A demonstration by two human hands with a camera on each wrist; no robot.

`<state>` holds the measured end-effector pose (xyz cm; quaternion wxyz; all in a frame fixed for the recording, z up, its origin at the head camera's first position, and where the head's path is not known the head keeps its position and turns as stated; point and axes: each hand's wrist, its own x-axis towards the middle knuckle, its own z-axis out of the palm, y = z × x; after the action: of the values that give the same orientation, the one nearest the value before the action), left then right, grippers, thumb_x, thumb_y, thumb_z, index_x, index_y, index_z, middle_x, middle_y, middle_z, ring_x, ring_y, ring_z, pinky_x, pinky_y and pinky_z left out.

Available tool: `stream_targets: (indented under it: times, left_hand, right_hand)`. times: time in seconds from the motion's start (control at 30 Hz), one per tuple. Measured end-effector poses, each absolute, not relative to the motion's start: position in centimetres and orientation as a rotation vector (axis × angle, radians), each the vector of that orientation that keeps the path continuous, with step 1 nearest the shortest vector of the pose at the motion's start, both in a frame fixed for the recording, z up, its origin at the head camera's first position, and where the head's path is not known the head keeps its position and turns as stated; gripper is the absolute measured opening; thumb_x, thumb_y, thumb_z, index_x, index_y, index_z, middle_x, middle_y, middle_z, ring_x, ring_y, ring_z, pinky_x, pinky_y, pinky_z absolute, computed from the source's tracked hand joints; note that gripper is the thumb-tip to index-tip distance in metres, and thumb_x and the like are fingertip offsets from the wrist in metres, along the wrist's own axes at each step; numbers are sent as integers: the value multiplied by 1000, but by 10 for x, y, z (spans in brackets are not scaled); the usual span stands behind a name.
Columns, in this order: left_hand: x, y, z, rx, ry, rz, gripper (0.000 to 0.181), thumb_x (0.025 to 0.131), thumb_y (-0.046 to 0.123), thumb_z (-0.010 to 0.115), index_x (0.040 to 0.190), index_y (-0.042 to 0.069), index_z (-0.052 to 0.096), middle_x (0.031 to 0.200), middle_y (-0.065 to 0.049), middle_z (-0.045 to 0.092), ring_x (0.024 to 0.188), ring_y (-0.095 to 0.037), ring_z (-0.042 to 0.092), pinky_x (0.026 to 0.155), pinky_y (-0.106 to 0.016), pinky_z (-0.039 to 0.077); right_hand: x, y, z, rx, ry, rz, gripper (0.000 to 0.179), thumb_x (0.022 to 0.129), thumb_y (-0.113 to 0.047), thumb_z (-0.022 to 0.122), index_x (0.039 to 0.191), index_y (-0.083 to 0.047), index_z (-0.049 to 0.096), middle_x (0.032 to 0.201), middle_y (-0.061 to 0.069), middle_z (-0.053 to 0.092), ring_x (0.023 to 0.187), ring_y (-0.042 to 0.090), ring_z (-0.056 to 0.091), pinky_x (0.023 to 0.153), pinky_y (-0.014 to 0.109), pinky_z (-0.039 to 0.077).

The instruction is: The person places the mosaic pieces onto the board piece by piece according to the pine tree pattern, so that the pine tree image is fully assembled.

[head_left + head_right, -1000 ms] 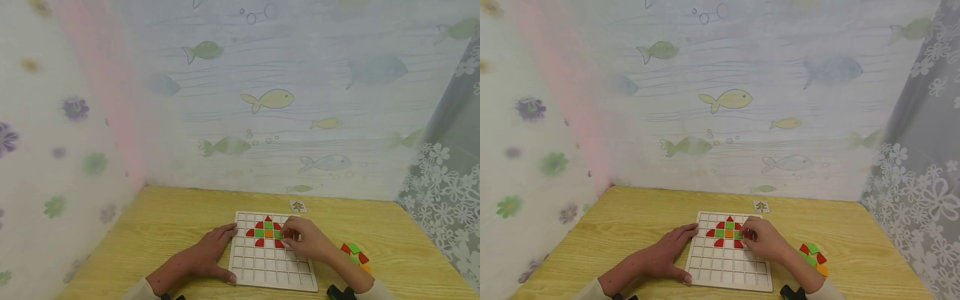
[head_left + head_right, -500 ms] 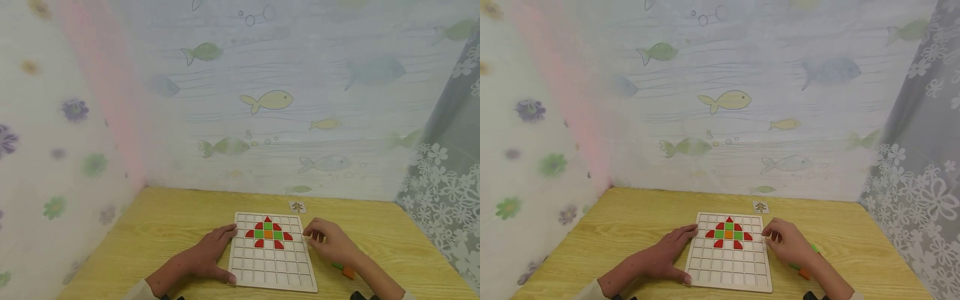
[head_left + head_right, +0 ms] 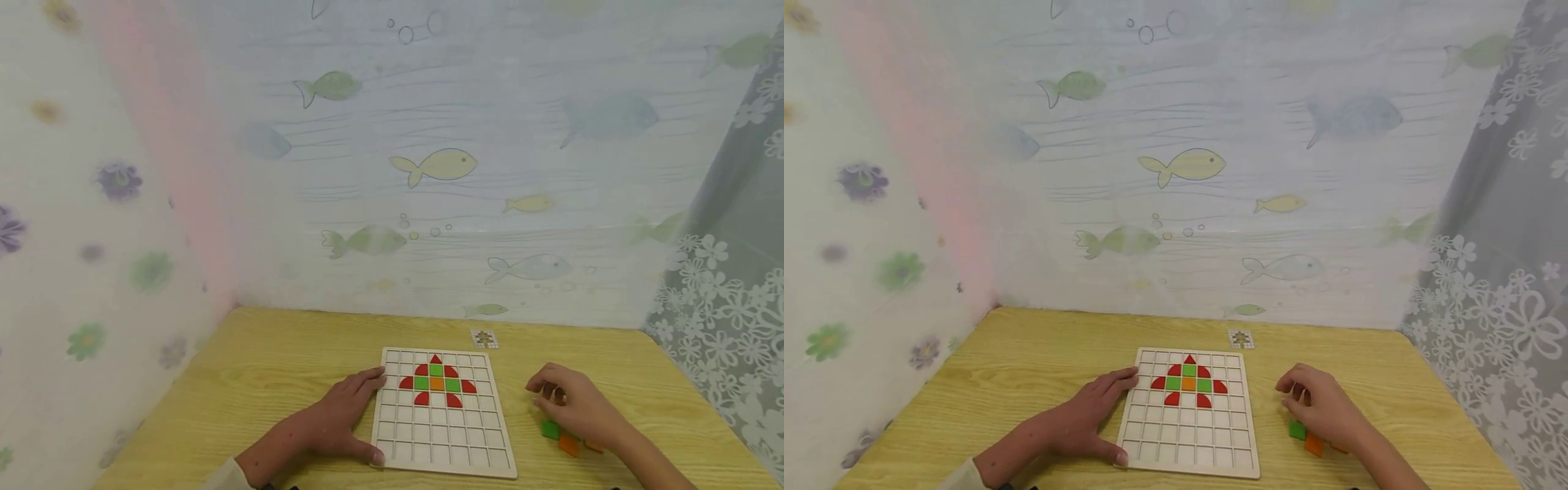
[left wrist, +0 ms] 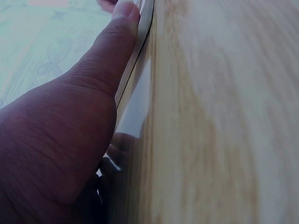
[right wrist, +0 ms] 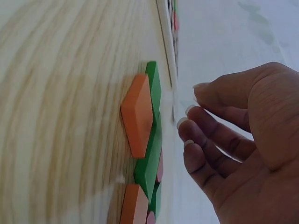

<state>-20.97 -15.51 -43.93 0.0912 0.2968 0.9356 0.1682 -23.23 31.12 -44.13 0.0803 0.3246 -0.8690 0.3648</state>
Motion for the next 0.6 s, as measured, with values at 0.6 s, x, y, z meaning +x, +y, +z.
stream_targets:
  times: [0.6]
  left_hand:
    - [-210, -155, -438, 883, 2773, 503, 127, 76, 90, 68, 171, 19, 21, 177, 1, 14, 160, -27, 22, 124, -60, 29]
  right_hand:
    - [-239, 340, -441, 946, -2723, 1110, 12, 99, -5, 73, 109, -11, 72, 100, -1, 70, 82, 3, 62, 63, 27, 54]
